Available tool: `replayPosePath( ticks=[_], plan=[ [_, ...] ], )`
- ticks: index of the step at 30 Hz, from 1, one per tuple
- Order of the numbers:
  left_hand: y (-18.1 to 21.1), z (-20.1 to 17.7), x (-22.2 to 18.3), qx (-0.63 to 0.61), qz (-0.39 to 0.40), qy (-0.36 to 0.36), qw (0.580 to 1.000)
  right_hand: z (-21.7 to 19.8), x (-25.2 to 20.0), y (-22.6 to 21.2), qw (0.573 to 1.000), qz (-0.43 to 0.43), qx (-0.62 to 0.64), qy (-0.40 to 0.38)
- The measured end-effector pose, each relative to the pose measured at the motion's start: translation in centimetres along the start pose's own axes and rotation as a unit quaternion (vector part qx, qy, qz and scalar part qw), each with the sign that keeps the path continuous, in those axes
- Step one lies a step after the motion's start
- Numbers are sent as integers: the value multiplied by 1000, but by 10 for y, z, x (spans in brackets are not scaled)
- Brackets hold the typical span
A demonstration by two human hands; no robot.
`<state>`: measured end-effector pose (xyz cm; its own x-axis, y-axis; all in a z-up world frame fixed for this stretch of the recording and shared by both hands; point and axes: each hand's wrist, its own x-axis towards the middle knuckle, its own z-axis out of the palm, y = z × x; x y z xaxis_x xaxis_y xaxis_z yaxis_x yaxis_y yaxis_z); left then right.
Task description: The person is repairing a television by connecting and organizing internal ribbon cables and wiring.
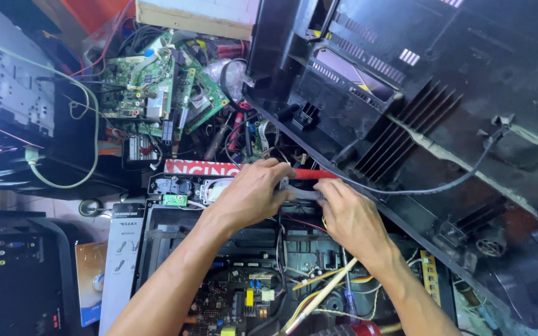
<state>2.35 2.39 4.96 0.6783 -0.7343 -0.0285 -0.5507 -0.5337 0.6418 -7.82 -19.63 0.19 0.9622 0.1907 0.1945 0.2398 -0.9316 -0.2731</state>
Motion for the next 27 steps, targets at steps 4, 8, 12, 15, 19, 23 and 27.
replayPosePath(
  ticks=[4,8,12,15,19,23,27],
  plan=[
    [-2,13,0,55,-23,-19,998,-4,1,-3,998,2,-55,-21],
    [-11,33,0,126,-34,-16,991,-5,0,-3,996,7,-65,-57],
    [-8,34,0,141,-38,-13,989,-6,1,-4,997,2,-57,-55],
    [-3,34,0,139,-45,-16,989,-8,1,-6,998,-1,-52,-45],
    [-5,50,5,164,-44,-10,985,-8,1,-7,998,-4,-48,-48],
    [-6,67,6,221,-33,21,974,1,-3,-3,997,-7,-70,-41],
    [-8,69,6,239,-11,19,971,3,-5,-3,996,-24,-78,-35]
  ],
)
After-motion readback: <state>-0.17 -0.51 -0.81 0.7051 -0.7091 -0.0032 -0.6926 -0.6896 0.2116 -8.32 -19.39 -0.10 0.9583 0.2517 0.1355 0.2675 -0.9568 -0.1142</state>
